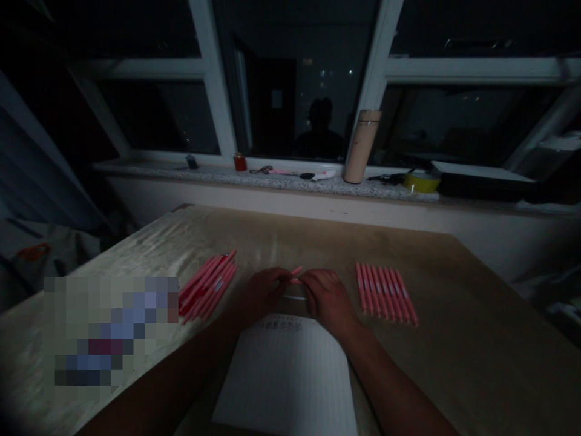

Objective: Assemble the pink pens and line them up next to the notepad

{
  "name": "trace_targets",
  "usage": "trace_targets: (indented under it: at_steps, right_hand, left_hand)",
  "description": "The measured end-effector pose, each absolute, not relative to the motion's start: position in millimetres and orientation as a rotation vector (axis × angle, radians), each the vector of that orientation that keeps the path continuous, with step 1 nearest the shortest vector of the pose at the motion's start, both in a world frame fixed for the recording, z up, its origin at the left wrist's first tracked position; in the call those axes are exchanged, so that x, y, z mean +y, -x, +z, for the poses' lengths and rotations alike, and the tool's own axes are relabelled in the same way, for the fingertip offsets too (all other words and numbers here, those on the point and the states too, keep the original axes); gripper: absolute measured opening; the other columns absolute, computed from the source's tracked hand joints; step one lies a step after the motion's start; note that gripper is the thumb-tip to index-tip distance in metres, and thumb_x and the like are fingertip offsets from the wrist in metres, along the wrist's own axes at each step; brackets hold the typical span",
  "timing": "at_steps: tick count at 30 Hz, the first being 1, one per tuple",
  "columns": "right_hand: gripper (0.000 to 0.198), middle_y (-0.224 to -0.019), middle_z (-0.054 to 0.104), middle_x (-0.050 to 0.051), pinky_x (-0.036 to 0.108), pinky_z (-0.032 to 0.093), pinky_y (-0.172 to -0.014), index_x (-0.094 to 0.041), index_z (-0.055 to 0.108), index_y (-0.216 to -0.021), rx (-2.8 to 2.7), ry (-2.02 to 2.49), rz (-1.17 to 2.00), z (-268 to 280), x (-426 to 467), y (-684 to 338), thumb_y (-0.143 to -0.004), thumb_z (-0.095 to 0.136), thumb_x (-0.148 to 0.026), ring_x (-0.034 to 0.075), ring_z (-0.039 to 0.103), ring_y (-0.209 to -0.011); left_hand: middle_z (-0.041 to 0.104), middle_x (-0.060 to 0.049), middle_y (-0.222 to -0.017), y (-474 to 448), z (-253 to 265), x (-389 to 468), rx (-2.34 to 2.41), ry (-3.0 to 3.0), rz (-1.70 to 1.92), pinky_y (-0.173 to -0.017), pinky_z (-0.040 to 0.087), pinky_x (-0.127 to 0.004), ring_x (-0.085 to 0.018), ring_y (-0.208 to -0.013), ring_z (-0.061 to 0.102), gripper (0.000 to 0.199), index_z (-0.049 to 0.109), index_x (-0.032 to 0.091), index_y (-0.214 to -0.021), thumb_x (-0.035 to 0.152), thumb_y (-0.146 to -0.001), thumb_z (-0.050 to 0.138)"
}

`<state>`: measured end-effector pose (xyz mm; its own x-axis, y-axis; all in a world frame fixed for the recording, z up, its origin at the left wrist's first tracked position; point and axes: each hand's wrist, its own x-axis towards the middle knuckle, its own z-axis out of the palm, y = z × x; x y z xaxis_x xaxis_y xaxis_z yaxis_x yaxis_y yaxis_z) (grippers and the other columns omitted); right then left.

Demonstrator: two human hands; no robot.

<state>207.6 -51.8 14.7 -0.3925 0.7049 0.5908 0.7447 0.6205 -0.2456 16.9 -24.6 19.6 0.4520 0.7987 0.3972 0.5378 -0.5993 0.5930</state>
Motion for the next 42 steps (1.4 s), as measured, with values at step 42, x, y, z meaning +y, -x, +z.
trace_targets:
  at_steps: [42]
  right_hand:
    - [0.026,-0.103,0.057,0.010,0.035,0.046,-0.083,-0.021,0.053,-0.112,-1.796,1.151,0.262,14,-50,-208,-0.090,0.040,-0.025,0.020,0.055,-0.096]
  left_hand:
    - [0.060,-0.007,-0.084,5,20,-7,1.080,-2.744,0.360,-0.077,0.040,-0.029,-0.019,-0.083,0.054,0.015,0.065,0.016,-0.080,0.025,-0.078,0.054]
